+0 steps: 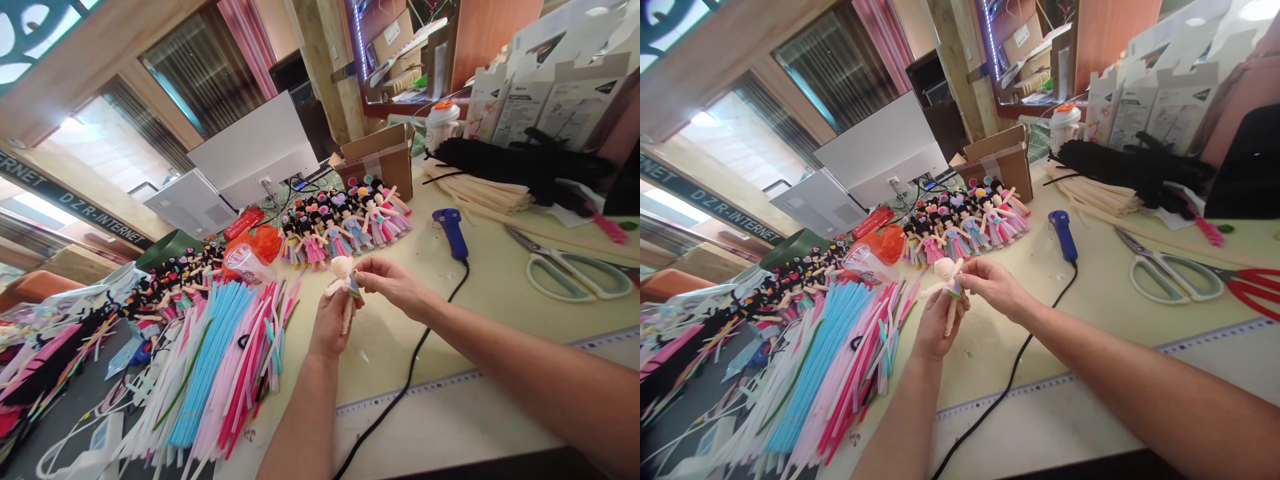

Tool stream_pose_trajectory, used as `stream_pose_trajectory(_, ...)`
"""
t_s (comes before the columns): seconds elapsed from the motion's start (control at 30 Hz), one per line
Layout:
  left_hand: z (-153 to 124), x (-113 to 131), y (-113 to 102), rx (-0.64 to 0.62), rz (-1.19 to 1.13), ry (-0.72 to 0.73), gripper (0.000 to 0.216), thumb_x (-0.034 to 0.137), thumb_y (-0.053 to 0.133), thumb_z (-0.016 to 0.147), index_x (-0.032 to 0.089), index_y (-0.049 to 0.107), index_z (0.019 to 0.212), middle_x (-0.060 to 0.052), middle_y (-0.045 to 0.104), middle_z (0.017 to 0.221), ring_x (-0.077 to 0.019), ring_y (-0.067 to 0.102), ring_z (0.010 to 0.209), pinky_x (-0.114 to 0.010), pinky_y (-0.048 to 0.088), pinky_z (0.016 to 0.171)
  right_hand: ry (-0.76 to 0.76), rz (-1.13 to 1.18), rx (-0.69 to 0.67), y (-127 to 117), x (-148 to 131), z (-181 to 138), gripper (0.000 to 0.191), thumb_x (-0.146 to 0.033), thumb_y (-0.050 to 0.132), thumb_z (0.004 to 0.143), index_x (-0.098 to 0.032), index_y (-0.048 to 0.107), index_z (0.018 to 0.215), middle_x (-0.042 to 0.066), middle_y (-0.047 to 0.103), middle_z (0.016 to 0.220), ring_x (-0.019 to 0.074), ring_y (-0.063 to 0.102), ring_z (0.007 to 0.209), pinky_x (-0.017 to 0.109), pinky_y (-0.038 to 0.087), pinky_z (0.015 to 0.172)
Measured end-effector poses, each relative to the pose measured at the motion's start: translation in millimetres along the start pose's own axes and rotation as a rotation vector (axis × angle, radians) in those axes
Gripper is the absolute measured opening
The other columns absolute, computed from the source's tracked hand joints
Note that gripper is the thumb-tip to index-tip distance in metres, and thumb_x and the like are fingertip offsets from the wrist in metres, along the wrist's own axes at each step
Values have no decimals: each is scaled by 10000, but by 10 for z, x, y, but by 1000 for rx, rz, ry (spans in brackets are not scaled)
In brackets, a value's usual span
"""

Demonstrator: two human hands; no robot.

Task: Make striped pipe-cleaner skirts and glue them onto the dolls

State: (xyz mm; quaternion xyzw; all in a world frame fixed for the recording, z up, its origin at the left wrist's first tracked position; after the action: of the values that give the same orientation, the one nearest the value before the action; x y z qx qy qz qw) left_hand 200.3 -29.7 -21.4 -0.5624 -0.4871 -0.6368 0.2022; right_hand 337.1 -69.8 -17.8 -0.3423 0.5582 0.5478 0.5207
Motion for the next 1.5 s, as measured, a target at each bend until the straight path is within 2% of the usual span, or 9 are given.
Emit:
stream_pose_trajectory(0.17,-4,-44,-11,-5,9,-50,431,537,815,668,156,633,758,22,589,600,-77,493,504,-220,315,495,21,37,15,8,-6,-6,253,-366,750,664,-200,637,818,-28,638,721,136,565,681,302,456,657)
stream_pose_trajectory(0.33,-8,-53,10,-13,-3,-39,406,512,798,700,164,592,740,48,542,554,-68,468,480,-222,313,502,16,53,29,21,76,-4,268,-346,745,658,-209,617,849,-34,638,738,141,583,690,303,474,654)
stream_pose_trajectory(0.6,-34,-35,58,25,-26,-55,364,457,792,693,159,584,725,48,548,571,-62,452,472,-231,327,509,-71,-53,65,-8,199,50,197,-326,690,677,-225,579,803,-46,601,685,137,557,645,298,458,623)
stream_pose_trajectory(0.73,-25,-18,52,35,-63,-22,350,418,796,693,170,549,701,64,524,554,-59,446,479,-225,347,524,-76,-94,16,21,136,-5,249,-382,661,749,-218,585,920,-14,613,794,154,582,718,318,492,663)
stream_pose_trajectory(0.83,-16,-8,35,33,-50,-3,340,420,770,730,178,533,702,63,505,528,-68,454,490,-224,354,529,-160,-200,94,26,71,-56,333,-404,691,759,-225,571,1013,-1,581,849,159,564,744,312,490,651)
stream_pose_trajectory(0.93,-8,-13,19,56,-35,16,343,441,772,728,180,549,730,59,522,542,-72,465,502,-218,350,524,-321,-377,165,21,11,-94,233,-380,721,765,-238,588,893,8,579,830,164,536,756,308,473,674)
stream_pose_trajectory(1.03,3,-35,14,81,-37,24,390,469,817,670,178,571,753,62,536,565,-68,474,512,-205,330,506,-399,-489,126,25,-16,-108,146,-339,696,802,-238,600,760,7,586,765,164,532,728,302,456,660)
stream_pose_trajectory(1.2,26,-86,11,90,-26,38,426,507,830,659,170,596,777,62,541,585,-55,458,495,-202,328,494,-361,-492,95,36,-9,-106,203,-324,627,867,-228,591,692,4,584,709,152,533,660,293,430,595)
stream_pose_trajectory(1.5,55,-108,-10,79,-13,52,438,525,837,652,165,610,756,74,502,535,-45,412,461,-202,275,462,-330,-495,108,86,8,-110,269,-320,590,840,-235,490,604,-20,522,618,135,463,587,277,385,549)
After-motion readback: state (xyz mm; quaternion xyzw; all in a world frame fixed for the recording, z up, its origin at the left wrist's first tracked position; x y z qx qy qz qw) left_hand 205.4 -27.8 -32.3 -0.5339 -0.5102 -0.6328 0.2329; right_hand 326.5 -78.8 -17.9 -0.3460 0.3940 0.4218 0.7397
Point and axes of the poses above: each hand's wrist, its own z-axis towards the middle knuckle, its own y-axis out of the palm, x = y × z, the point moved 1 cm from there along z, towards the middle knuckle
